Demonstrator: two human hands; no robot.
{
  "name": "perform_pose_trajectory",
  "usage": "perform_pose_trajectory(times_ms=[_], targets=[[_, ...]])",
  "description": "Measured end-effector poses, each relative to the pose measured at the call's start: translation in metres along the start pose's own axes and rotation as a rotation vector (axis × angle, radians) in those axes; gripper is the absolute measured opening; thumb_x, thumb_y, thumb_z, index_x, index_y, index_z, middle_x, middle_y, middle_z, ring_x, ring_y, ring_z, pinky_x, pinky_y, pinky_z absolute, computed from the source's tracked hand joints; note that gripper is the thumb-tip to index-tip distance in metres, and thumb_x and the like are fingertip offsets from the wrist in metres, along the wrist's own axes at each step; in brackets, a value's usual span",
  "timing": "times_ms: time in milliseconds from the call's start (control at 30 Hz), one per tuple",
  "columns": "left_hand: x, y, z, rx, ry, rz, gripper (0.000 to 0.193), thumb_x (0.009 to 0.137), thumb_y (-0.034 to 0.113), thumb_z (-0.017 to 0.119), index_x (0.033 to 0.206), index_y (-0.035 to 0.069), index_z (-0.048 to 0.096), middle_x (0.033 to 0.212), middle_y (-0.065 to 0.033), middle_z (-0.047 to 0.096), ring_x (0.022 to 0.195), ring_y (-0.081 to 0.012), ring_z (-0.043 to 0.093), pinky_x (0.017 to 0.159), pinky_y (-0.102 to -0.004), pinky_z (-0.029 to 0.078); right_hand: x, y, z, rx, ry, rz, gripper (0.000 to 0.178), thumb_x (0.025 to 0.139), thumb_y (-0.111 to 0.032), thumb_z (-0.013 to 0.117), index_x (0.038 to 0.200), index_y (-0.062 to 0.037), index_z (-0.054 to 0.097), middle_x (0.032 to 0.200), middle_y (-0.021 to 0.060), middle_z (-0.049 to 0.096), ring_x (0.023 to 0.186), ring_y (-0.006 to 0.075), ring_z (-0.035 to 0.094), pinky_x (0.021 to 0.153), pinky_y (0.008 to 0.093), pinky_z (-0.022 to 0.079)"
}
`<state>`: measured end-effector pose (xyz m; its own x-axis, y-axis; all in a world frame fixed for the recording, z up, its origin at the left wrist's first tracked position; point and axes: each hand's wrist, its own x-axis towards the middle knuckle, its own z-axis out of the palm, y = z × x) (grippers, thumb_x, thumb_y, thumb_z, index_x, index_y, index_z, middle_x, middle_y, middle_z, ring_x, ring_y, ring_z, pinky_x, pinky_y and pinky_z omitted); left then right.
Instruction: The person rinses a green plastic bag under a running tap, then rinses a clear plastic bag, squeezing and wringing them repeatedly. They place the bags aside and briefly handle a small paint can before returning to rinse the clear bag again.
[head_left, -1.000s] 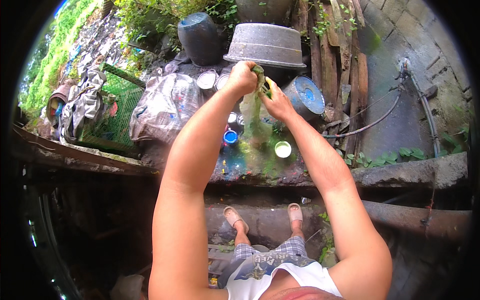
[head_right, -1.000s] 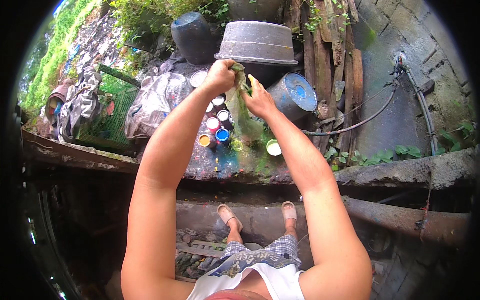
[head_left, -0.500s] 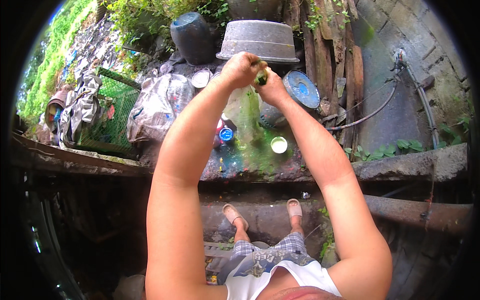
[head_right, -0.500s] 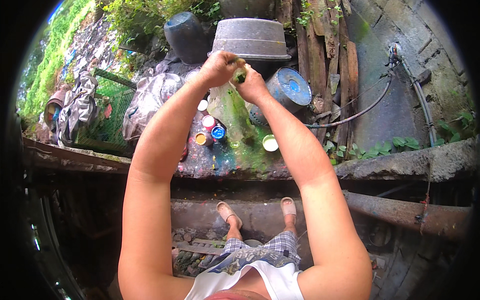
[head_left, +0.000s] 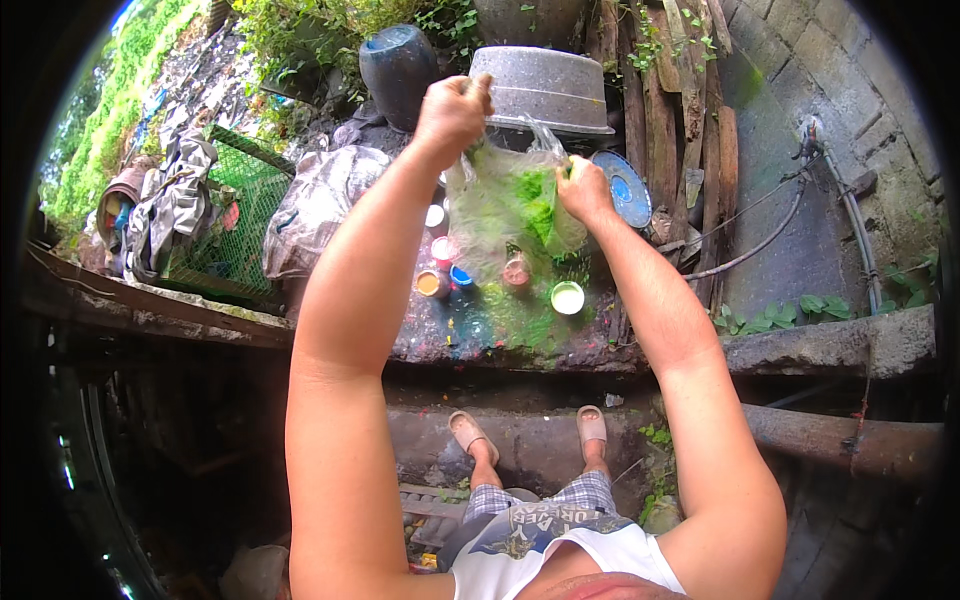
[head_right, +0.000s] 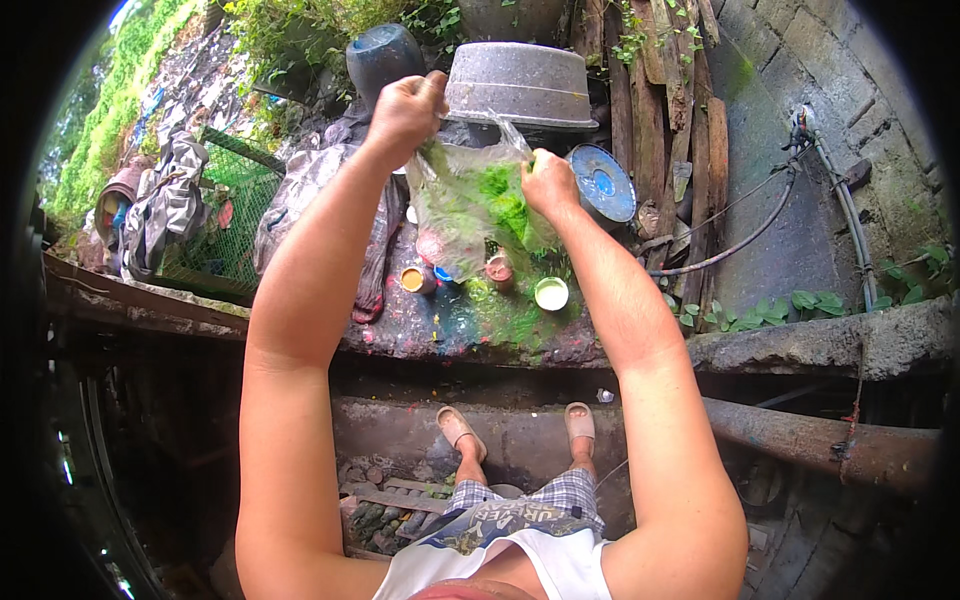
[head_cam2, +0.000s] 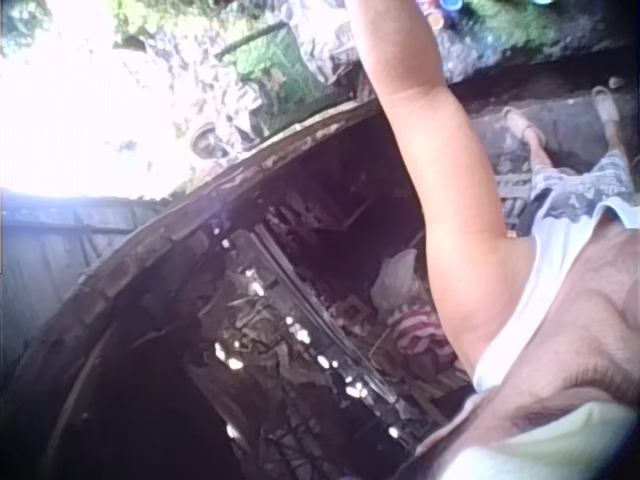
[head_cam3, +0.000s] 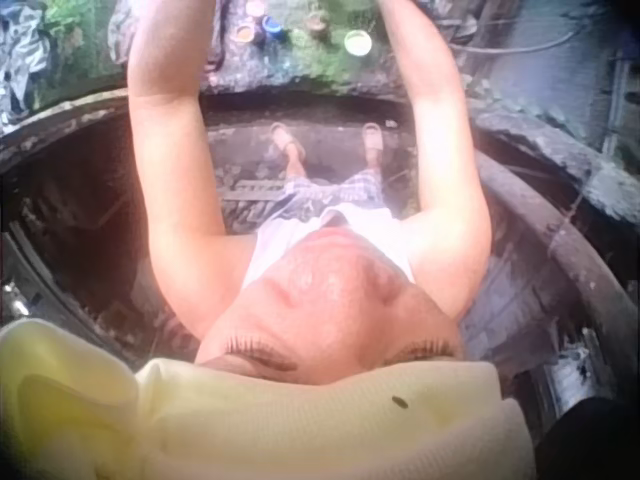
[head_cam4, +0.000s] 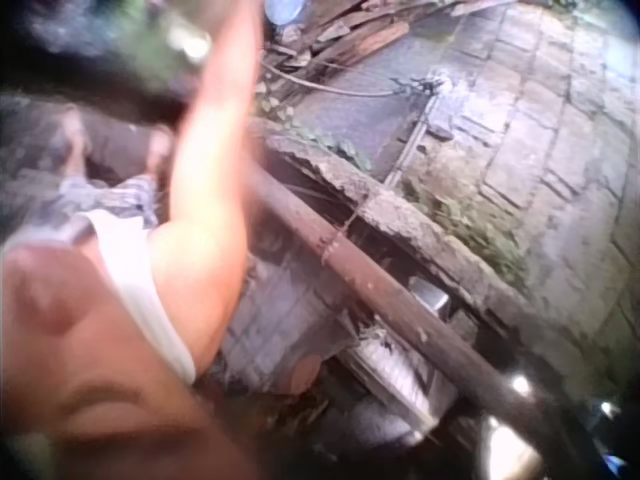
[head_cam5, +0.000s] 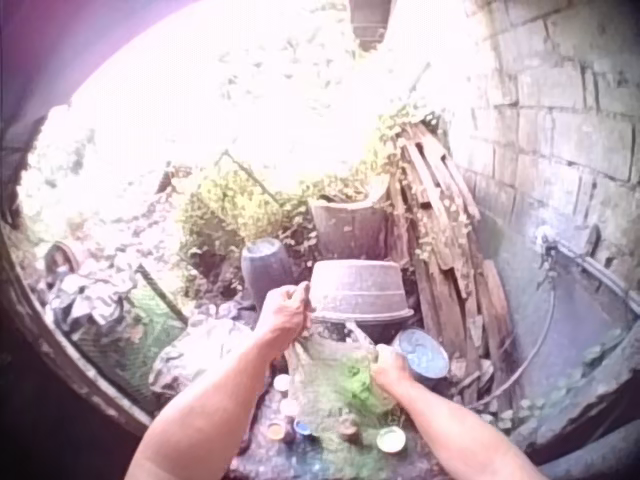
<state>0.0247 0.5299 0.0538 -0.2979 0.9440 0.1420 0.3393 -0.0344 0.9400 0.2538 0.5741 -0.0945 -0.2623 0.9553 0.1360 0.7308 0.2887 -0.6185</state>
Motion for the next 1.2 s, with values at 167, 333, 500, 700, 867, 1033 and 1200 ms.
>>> perform_pose_trajectory(times_ms=[167,333,500,700,867,1033,1200], targets=[[-0.036,0.011,0.010,1.154,-0.475,0.274,0.061,0.080,0.053,0.091,0.125,0.014,0.076,0.113,-0.0156,0.080,0.111,-0.0356,0.076,0.097,-0.0459,0.061,0.020,0.002,-0.014,0.023,0.086,-0.040,0.029,0.100,-0.030,0.068,0.109,-0.0027,0.071,0.106,0.0295,0.076,0.104,0.0489,0.073,0.089,0.0573,0.058],[-0.021,-0.036,0.017,0.850,-0.372,0.069,0.028,0.091,0.032,0.083,0.112,0.014,0.083,0.104,-0.0149,0.081,0.102,-0.0339,0.078,0.091,-0.0442,0.061,0.008,-0.017,-0.006,0.094,0.017,-0.106,0.028,0.103,-0.030,0.066,0.116,-0.0045,0.068,0.107,0.0278,0.076,0.106,0.0482,0.073,0.091,0.0572,0.058],[0.002,-0.054,0.048,0.397,-0.156,-0.101,0.040,0.107,0.043,0.068,0.102,0.005,0.079,0.095,-0.0197,0.078,0.084,-0.0300,0.074,0.086,-0.0426,0.057,-0.015,-0.025,0.005,0.144,0.042,-0.149,0.049,0.099,-0.034,0.071,0.139,-0.0072,0.064,0.116,0.0287,0.076,0.112,0.0465,0.073,0.098,0.0548,0.058],[0.001,-0.060,0.065,0.824,-0.105,0.215,0.028,0.104,0.033,0.064,0.113,0.015,0.083,0.105,-0.0196,0.080,0.103,-0.0383,0.078,0.093,-0.0466,0.060,-0.029,-0.065,-0.013,0.230,-0.044,-0.113,0.058,0.083,-0.046,0.083,0.121,-0.0042,0.071,0.108,0.0274,0.078,0.104,0.0461,0.075,0.092,0.0547,0.061],[-0.025,-0.005,0.092,0.679,-0.025,0.130,0.031,0.102,0.032,0.063,0.111,0.009,0.081,0.110,-0.0224,0.078,0.106,-0.0415,0.075,0.097,-0.0492,0.059,0.001,-0.047,0.001,0.084,-0.030,-0.106,0.036,0.088,-0.038,0.078,0.102,-0.0042,0.076,0.105,0.0265,0.078,0.102,0.0447,0.076,0.090,0.0545,0.061],[-0.017,0.037,0.088,0.587,0.014,0.069,0.042,0.106,0.040,0.061,0.107,0.002,0.079,0.112,-0.0261,0.077,0.113,-0.0481,0.071,0.100,-0.0527,0.056,0.001,-0.049,0.028,0.143,0.010,-0.141,0.037,0.096,-0.042,0.073,0.100,-0.0058,0.081,0.100,0.0239,0.079,0.099,0.0445,0.076,0.088,0.0539,0.061],[0.026,0.076,0.036,0.294,0.216,0.278,0.045,0.107,0.040,0.066,0.085,0.003,0.079,0.073,-0.0099,0.073,0.068,-0.0177,0.066,0.070,-0.0383,0.057,-0.016,-0.009,0.057,0.147,-0.091,0.120,0.035,0.097,-0.043,0.074,0.105,-0.0103,0.083,0.102,0.0226,0.079,0.100,0.0434,0.076,0.086,0.0543,0.059]])
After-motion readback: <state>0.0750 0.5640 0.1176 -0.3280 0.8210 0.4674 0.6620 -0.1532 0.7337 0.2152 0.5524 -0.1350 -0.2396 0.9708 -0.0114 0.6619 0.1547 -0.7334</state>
